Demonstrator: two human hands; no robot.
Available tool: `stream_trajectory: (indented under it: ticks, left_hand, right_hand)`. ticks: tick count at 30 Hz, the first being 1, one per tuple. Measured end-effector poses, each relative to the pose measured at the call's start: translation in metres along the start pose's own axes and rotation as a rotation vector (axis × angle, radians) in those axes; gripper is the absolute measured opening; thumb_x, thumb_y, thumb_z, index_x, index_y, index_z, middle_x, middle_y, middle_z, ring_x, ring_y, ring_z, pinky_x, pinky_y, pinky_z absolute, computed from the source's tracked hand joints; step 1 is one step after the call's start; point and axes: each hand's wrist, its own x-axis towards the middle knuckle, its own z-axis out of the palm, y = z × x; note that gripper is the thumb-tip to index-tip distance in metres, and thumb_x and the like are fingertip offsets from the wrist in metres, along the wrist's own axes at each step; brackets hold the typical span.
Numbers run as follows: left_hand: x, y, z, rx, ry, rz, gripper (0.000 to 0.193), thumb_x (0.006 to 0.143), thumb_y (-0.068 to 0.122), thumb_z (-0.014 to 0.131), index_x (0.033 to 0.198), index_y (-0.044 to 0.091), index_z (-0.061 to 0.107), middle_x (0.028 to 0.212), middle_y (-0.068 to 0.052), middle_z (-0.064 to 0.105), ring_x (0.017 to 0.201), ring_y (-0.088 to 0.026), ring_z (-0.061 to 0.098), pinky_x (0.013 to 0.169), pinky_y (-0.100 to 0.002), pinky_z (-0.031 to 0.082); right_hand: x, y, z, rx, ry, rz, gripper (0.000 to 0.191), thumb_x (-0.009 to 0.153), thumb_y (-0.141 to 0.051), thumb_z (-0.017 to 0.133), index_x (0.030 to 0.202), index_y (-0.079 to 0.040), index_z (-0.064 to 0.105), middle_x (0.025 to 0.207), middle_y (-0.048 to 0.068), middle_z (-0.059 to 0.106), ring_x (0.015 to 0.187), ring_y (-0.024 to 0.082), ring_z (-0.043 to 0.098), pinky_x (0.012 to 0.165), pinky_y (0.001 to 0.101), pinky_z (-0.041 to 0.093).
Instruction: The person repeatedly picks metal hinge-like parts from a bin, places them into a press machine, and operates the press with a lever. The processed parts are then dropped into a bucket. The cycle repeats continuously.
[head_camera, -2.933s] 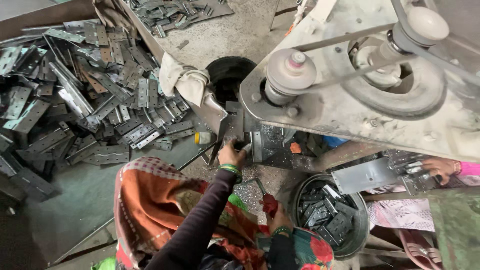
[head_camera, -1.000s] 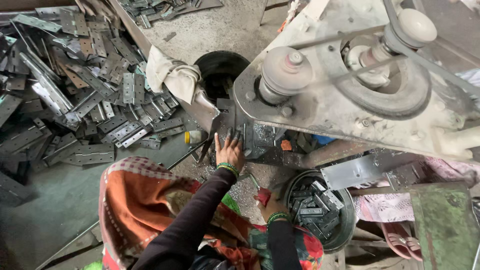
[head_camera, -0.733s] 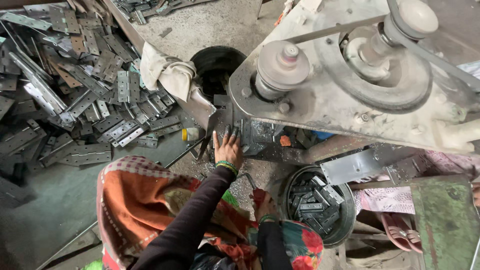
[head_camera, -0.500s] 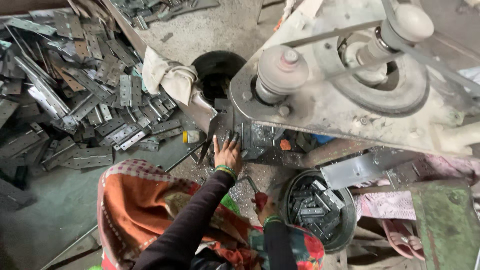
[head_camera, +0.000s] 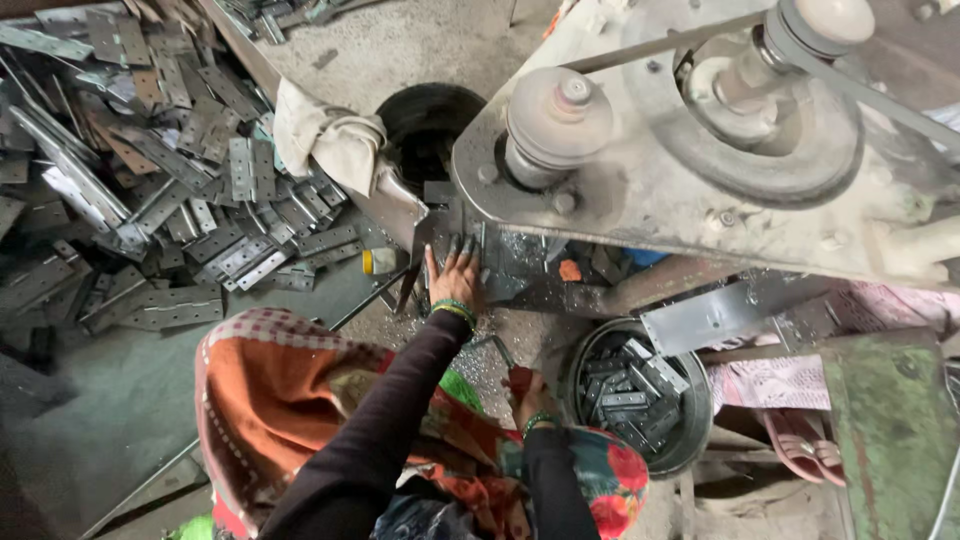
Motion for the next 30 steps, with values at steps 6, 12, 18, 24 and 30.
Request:
stream_trajectory:
  ticks: [6, 12, 18, 24, 30]
  left_hand:
    - [0.016, -0.005, -0.004, 0.114, -0.089, 0.012, 0.062, 0.094, 0.018, 0.047, 0.156, 0.015, 0.039, 0.163, -0.005, 0.037, 0.153, -0.02, 0.028, 0.122, -0.064, -0.011]
    - [0.04, -0.002, 0.0, 0.04, 0.043, 0.006, 0.059, 0.095, 0.018, 0.041, 0.154, 0.017, 0.042, 0.164, -0.005, 0.038, 0.152, -0.022, 0.029, 0.119, -0.063, -0.008]
    - [0.037, -0.004, 0.003, -0.071, -0.045, -0.049, 0.048, 0.104, 0.018, 0.037, 0.15, 0.017, 0.05, 0.158, -0.003, 0.049, 0.152, -0.02, 0.037, 0.129, -0.061, -0.004]
    - [0.034, -0.004, 0.003, 0.005, -0.024, -0.029, 0.053, 0.101, 0.015, 0.041, 0.154, 0.013, 0.045, 0.159, -0.005, 0.045, 0.153, -0.021, 0.032, 0.125, -0.064, -0.006]
    - [0.034, -0.002, 0.004, 0.18, -0.146, 0.018, 0.071, 0.092, 0.016, 0.048, 0.159, 0.016, 0.027, 0.167, -0.006, 0.023, 0.153, -0.022, 0.02, 0.118, -0.066, -0.009]
  right_hand:
    - [0.003, -0.007, -0.045, -0.273, -0.025, 0.007, 0.068, 0.092, -0.05, 0.064, 0.14, -0.012, 0.034, 0.116, 0.027, 0.07, 0.105, 0.044, 0.07, 0.092, 0.0533, 0.055]
    - [-0.001, -0.011, -0.026, -0.134, 0.045, -0.011, 0.061, 0.093, -0.044, 0.065, 0.137, -0.016, 0.034, 0.115, 0.023, 0.067, 0.099, 0.04, 0.069, 0.082, 0.056, 0.055]
    - [0.002, -0.002, -0.002, 0.164, 0.147, -0.18, 0.072, 0.088, -0.033, 0.074, 0.142, -0.013, 0.032, 0.111, 0.024, 0.071, 0.097, 0.045, 0.069, 0.082, 0.0521, 0.055]
    - [0.007, -0.005, -0.042, -0.263, -0.006, -0.015, 0.071, 0.093, -0.053, 0.065, 0.143, -0.014, 0.034, 0.115, 0.027, 0.069, 0.1, 0.045, 0.069, 0.087, 0.0534, 0.055]
    - [0.007, -0.007, -0.02, -0.149, -0.051, 0.032, 0.066, 0.1, -0.045, 0.058, 0.148, -0.015, 0.024, 0.12, 0.028, 0.066, 0.098, 0.044, 0.07, 0.084, 0.0534, 0.057]
